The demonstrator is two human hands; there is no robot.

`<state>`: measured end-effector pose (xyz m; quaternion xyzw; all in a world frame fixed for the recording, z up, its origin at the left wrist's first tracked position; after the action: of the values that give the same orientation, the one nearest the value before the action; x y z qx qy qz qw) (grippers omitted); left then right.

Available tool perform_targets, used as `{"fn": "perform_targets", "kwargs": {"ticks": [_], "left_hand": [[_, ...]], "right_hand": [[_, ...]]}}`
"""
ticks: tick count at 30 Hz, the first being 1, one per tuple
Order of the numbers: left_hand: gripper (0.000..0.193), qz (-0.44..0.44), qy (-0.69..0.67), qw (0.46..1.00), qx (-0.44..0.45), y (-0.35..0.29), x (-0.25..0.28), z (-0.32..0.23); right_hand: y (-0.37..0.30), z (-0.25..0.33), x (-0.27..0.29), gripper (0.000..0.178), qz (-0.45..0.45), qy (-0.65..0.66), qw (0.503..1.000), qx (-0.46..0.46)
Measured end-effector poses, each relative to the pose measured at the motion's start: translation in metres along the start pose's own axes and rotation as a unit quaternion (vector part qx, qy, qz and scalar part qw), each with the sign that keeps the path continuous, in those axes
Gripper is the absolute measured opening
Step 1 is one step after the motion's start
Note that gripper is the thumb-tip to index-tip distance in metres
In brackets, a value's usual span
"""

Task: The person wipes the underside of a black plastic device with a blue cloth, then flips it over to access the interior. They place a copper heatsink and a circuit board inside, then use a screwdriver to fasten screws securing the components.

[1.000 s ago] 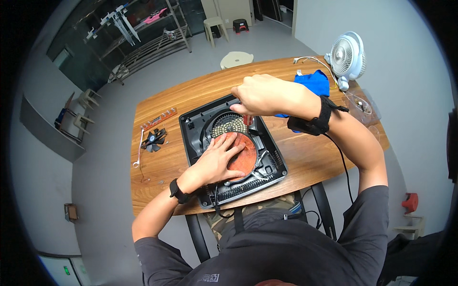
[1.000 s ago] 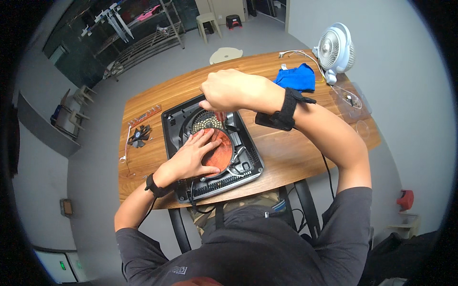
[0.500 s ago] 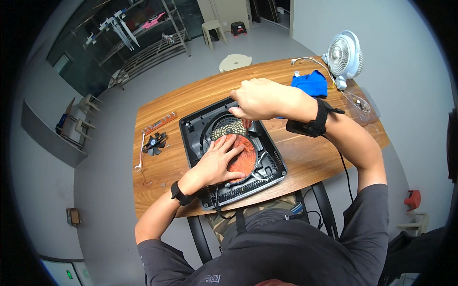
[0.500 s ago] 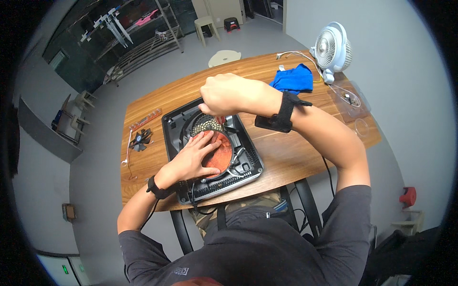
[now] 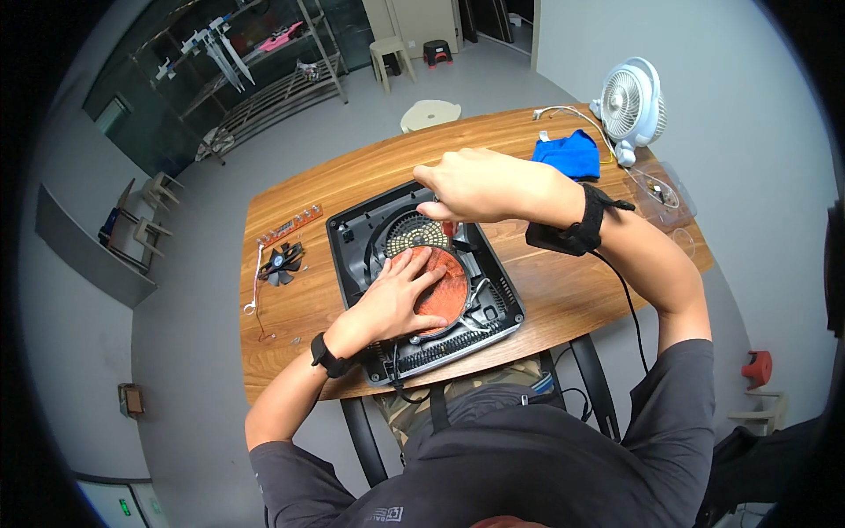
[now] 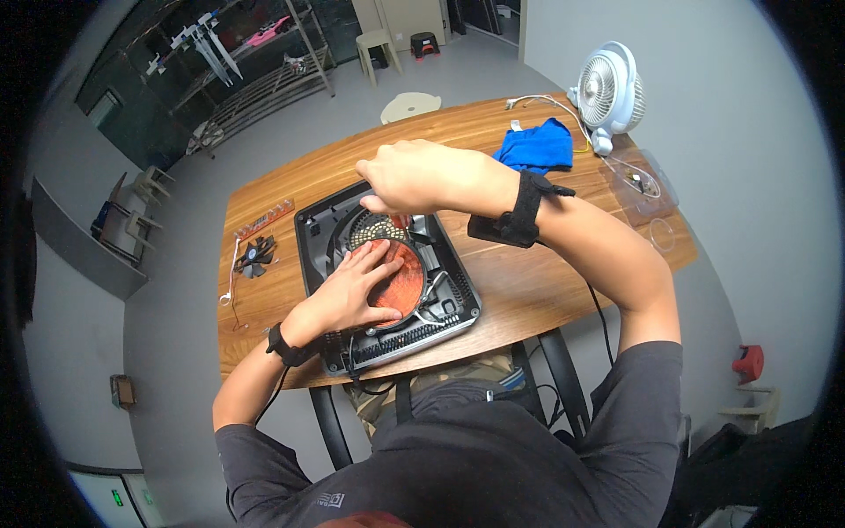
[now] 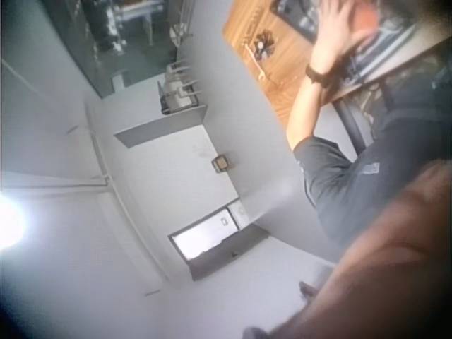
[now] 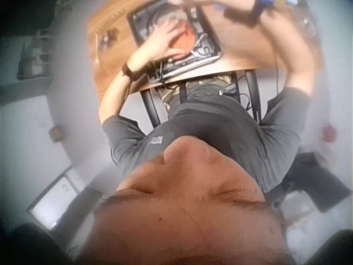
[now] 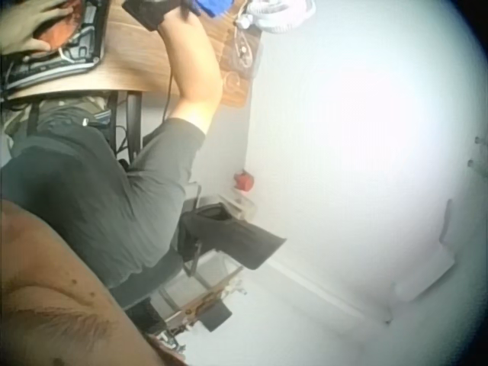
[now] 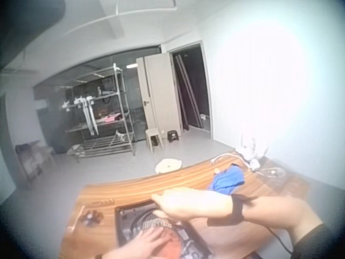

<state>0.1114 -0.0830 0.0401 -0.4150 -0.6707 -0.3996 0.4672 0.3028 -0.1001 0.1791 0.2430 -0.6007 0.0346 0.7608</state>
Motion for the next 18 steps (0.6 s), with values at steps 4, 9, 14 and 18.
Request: {"fn": "perform_targets", "kwargs": {"ticks": [4,9,14,18], "left_hand": [[0.091,0.000,0.004,1.000,0.001,-0.0004,0.0011,-0.0003],[0.091,-0.005,0.002,1.000,0.000,-0.0018,-0.0012,0.0013],[0.090,-0.002,0.005,1.000,-0.002,0.0002,0.0009,0.0000],[0.090,-0.001,0.001,1.000,0.002,-0.0002,0.0014,-0.0008]], "right_hand": [[0.0000,0.0079,0.0055,0.044,0.016,-0.022,0.999,-0.041],[-0.0032,0.0040,0.0048,0.037,-0.027,-0.004,0.998,0.051],[-0.0009,0.0043,-0.0012,0.034,-0.002,-0.015,1.000,0.025],[-0.0036,0.0071,-0.0006,0.040,-0.022,-0.058,0.998,0.006]]}}
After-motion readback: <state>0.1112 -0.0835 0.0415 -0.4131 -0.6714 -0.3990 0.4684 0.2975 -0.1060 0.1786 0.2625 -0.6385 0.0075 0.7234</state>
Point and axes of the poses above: each hand's wrist, its own y-axis towards the middle knuckle, its own x-axis out of the back of the hand, z = x × y, the point moved 4 cm from there along y, towards the middle knuckle, and after that the axes turned 12 degrees about -z, right-handed, at the moved point
